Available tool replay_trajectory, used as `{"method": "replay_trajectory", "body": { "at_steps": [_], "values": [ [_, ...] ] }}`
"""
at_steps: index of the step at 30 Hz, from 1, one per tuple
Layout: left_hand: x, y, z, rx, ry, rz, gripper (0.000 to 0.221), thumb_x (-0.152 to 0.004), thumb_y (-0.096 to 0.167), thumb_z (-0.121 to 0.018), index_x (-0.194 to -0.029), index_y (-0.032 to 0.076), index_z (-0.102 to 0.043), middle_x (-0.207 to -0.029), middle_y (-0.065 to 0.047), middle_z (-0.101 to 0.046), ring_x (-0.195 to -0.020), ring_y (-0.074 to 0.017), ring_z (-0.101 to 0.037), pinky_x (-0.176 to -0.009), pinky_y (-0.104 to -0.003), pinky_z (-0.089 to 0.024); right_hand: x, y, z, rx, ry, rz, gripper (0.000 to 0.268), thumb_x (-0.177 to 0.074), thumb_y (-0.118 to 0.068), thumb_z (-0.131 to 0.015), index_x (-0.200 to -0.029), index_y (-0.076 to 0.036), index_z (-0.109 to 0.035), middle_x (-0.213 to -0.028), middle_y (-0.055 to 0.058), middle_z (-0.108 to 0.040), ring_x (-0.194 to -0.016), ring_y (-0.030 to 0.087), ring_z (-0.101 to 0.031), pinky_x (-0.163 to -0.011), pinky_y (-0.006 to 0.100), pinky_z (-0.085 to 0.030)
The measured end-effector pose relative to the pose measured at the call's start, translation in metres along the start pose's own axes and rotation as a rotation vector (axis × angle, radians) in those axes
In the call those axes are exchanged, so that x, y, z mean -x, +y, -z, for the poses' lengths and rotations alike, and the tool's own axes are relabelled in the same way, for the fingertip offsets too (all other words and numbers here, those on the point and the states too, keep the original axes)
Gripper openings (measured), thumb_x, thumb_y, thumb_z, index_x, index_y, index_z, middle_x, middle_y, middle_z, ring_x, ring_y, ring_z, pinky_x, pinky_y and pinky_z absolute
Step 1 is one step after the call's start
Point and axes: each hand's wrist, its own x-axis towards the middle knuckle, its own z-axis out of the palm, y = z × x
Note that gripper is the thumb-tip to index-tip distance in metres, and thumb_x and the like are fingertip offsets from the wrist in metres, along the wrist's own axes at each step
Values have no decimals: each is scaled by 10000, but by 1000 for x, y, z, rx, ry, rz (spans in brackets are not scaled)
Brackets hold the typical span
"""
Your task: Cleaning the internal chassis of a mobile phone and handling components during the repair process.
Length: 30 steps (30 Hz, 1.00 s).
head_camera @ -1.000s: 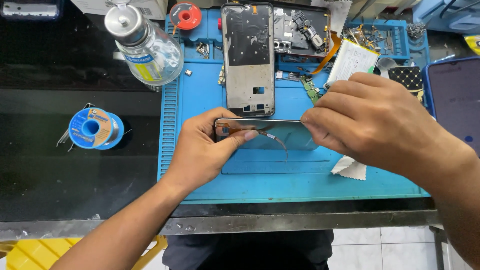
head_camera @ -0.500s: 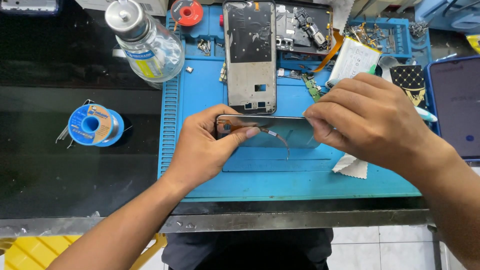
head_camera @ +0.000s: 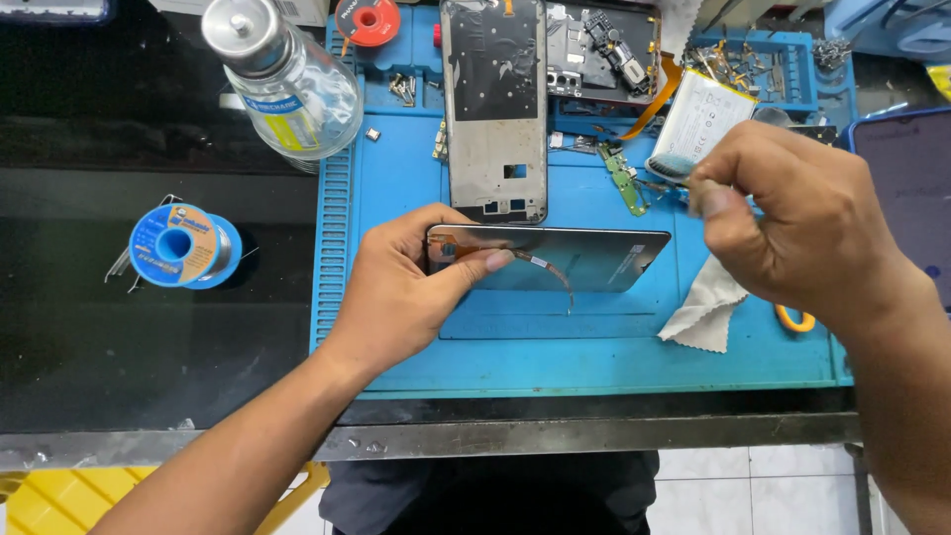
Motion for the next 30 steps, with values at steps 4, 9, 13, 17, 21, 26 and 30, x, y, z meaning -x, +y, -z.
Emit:
{"method": "replay_trajectory", "body": {
  "at_steps": [4,9,13,17,21,26,30],
  "values": [
    [0,1,0,7,-8,-1,78,-885,118,-821,-929,111,-757,-738,42,-700,-633,-29,-452,-585,-213,-387,4,1,3,-34,12,88,266,-1070,-134,-545,-874,30,-620,-832,151,-589,-736,296,-557,-692,425,-448],
    [-1,0,0,1,-4,-3,88,-879,115,-825,-938,111,-760,-768,36,-732,-646,-26,-455,-599,-208,-397,17,16,-2,-68,-88,249,329,-944,-211,-718,-1254,-101,-712,-1180,190,-661,-971,332,-641,-838,480,-518],
    [-1,0,0,-18,-1,6,82,-886,114,-828,-930,113,-759,-708,48,-674,-602,-31,-409,-549,-218,-349,15,14,-13,-32,-142,273,494,-961,-357,-681,-1415,-174,-610,-1249,211,-591,-1079,355,-609,-954,511,-511],
    [-1,0,-1,-21,3,-9,93,-876,102,-824,-939,113,-757,-777,30,-755,-601,-14,-424,-538,-202,-371,-2,4,-20,-4,-161,341,550,-978,-427,-675,-1478,-230,-558,-1315,175,-518,-1173,343,-589,-1056,534,-483],
    [1,0,0,-3,5,-34,84,-877,95,-819,-931,101,-754,-774,25,-745,-646,-23,-499,-583,-201,-409,-5,6,-5,32,-142,382,509,-981,-436,-675,-1453,-274,-572,-1304,149,-503,-1129,330,-582,-1028,517,-493],
    [-1,2,0,-3,-16,6,69,-890,103,-816,-926,109,-757,-735,55,-694,-632,-25,-452,-573,-211,-371,11,19,9,128,-154,318,479,-920,-517,-641,-1352,-313,-665,-1322,112,-508,-1188,288,-564,-1089,522,-434],
    [0,2,-1,-5,-15,13,82,-891,105,-818,-942,106,-754,-705,43,-676,-580,-32,-390,-530,-219,-331,-7,3,-6,58,-168,316,545,-921,-568,-616,-1396,-302,-633,-1321,125,-470,-1171,308,-565,-1078,499,-425]
  ]
}}
